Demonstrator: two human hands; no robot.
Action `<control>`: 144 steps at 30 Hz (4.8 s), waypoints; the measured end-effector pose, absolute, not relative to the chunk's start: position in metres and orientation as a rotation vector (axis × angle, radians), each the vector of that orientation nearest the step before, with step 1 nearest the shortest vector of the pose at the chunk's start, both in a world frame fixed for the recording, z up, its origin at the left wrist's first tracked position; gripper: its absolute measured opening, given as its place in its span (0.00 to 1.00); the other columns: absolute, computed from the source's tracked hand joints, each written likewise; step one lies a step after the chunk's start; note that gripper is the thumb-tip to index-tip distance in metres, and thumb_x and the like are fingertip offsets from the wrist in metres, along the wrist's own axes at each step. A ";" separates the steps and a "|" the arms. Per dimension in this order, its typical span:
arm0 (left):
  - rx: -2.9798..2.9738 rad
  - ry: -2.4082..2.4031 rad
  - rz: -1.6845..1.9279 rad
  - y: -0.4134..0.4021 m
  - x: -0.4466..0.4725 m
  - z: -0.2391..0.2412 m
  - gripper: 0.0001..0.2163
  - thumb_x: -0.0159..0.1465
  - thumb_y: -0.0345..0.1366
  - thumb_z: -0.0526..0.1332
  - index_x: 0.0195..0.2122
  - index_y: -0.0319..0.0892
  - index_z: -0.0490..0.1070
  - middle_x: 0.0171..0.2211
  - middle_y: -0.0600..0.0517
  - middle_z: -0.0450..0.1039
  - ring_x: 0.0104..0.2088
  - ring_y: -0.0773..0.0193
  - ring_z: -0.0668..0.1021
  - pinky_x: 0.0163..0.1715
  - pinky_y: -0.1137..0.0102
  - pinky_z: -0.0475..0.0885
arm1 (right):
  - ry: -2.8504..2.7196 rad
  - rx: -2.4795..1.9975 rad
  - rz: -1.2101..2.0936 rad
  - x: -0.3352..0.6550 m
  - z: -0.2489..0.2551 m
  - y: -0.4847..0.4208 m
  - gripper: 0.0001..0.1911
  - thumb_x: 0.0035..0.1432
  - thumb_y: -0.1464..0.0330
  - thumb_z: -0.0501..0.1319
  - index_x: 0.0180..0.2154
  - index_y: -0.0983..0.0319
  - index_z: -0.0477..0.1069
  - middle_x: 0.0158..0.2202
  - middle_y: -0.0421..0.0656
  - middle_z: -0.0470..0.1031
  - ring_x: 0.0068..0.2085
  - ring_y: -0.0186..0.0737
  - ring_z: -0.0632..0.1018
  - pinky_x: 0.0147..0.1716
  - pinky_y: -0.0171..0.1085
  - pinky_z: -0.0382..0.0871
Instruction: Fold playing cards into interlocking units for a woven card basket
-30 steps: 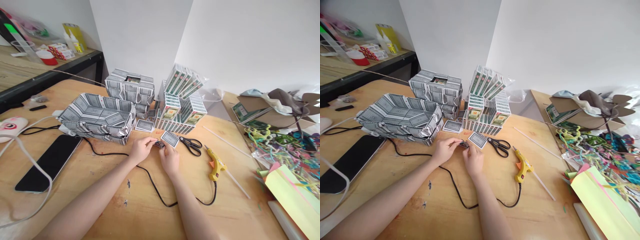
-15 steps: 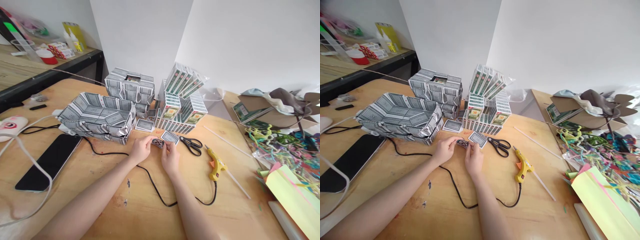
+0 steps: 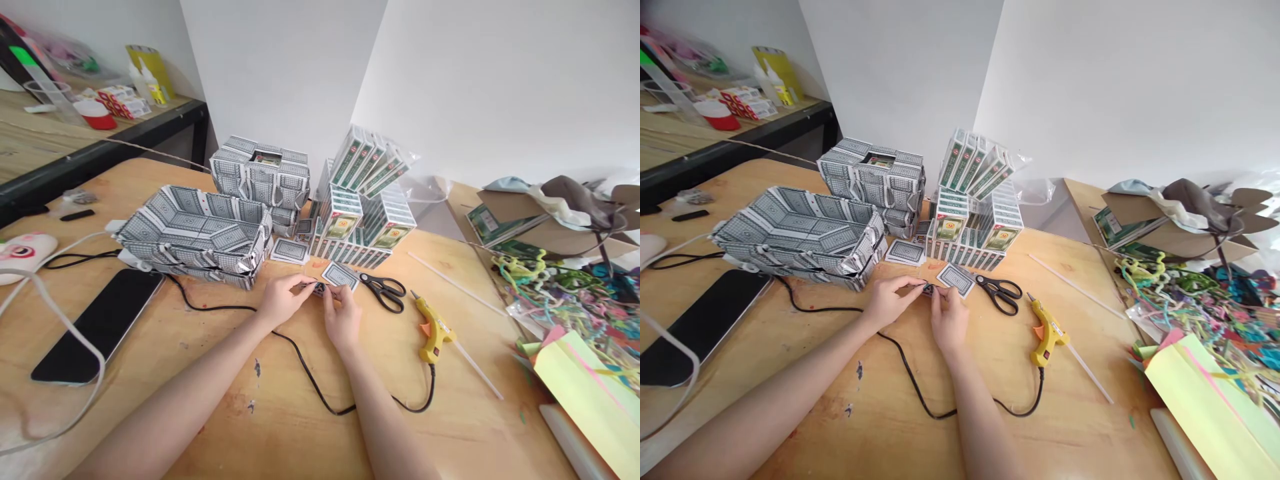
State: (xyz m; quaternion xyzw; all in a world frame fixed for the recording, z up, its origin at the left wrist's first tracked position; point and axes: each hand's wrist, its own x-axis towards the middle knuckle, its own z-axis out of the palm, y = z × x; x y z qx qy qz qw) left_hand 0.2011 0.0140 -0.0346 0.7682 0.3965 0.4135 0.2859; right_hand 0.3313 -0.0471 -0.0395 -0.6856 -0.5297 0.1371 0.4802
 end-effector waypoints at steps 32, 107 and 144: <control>2.206 1.178 1.081 0.012 0.202 -0.040 0.10 0.54 0.30 0.57 0.35 0.44 0.74 0.26 0.55 0.77 0.22 0.70 0.75 0.24 0.77 0.67 | -1.293 -1.828 0.283 0.330 -0.039 -0.048 0.06 0.52 0.67 0.53 0.33 0.60 0.65 0.30 0.42 0.77 0.32 0.40 0.78 0.30 0.35 0.69; 1.207 0.862 0.931 0.011 0.213 -0.027 0.06 0.56 0.33 0.53 0.34 0.41 0.64 0.21 0.58 0.61 0.19 0.73 0.62 0.17 0.79 0.58 | -0.716 -1.113 1.177 0.329 -0.032 -0.041 0.08 0.51 0.65 0.57 0.36 0.57 0.64 0.25 0.34 0.67 0.24 0.32 0.67 0.25 0.32 0.63; 1.483 0.947 1.030 0.011 0.207 -0.023 0.07 0.55 0.31 0.52 0.27 0.41 0.69 0.22 0.56 0.65 0.21 0.70 0.66 0.20 0.76 0.60 | -0.538 -0.933 1.501 0.332 -0.025 -0.041 0.10 0.47 0.63 0.54 0.34 0.59 0.65 0.20 0.37 0.68 0.17 0.34 0.67 0.10 0.30 0.58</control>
